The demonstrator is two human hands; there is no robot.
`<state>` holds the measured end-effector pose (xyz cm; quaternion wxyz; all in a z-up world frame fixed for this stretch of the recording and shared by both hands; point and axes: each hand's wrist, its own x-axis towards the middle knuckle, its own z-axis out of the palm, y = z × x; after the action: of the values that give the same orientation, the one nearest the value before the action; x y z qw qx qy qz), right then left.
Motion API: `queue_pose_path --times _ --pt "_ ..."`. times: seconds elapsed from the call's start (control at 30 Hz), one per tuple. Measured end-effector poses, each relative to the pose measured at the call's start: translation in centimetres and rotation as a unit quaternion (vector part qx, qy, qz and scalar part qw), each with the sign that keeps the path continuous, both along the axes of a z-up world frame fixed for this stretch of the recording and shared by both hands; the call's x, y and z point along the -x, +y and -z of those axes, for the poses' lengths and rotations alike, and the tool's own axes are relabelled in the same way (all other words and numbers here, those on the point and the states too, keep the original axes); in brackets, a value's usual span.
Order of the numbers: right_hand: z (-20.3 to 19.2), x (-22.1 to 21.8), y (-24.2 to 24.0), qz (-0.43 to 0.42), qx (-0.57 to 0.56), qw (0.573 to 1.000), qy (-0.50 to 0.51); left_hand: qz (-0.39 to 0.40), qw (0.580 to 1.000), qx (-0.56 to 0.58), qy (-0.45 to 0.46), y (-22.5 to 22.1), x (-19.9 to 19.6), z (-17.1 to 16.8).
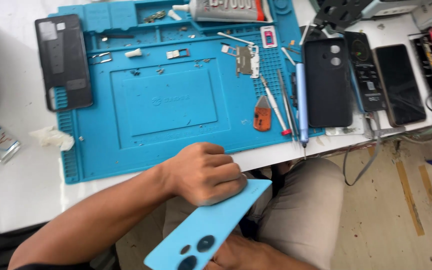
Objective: Fitting small components into a phone back cover and cleaning the surface
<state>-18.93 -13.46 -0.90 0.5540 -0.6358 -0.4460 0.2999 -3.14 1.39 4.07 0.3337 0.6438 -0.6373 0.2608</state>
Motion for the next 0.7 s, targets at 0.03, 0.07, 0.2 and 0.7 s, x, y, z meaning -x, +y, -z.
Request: queue_pose_path --times 0.03,0.07,0.2,0.7 --pt "0.5 -2.0 -1.1 -0.004 -0.008 1.0 0.003 0.002 1.0 -0.004 0.016 0.1 -0.2 -0.4" --pt "1.7 -2.3 -2.8 0.007 -0.004 1.0 0.003 0.013 1.0 0.0 0.015 0.0 -0.4 -0.4" --pt "6.1 -5.3 -11.2 0.154 0.305 0.937 0.073 -0.001 0.999 0.024 0.048 0.1 -0.6 -0.5" --pt "-11.9 -7.6 -14.1 0.101 0.192 0.976 -0.018 -0.182 0.929 -0.019 0.321 -0.8 -0.8 2.3"
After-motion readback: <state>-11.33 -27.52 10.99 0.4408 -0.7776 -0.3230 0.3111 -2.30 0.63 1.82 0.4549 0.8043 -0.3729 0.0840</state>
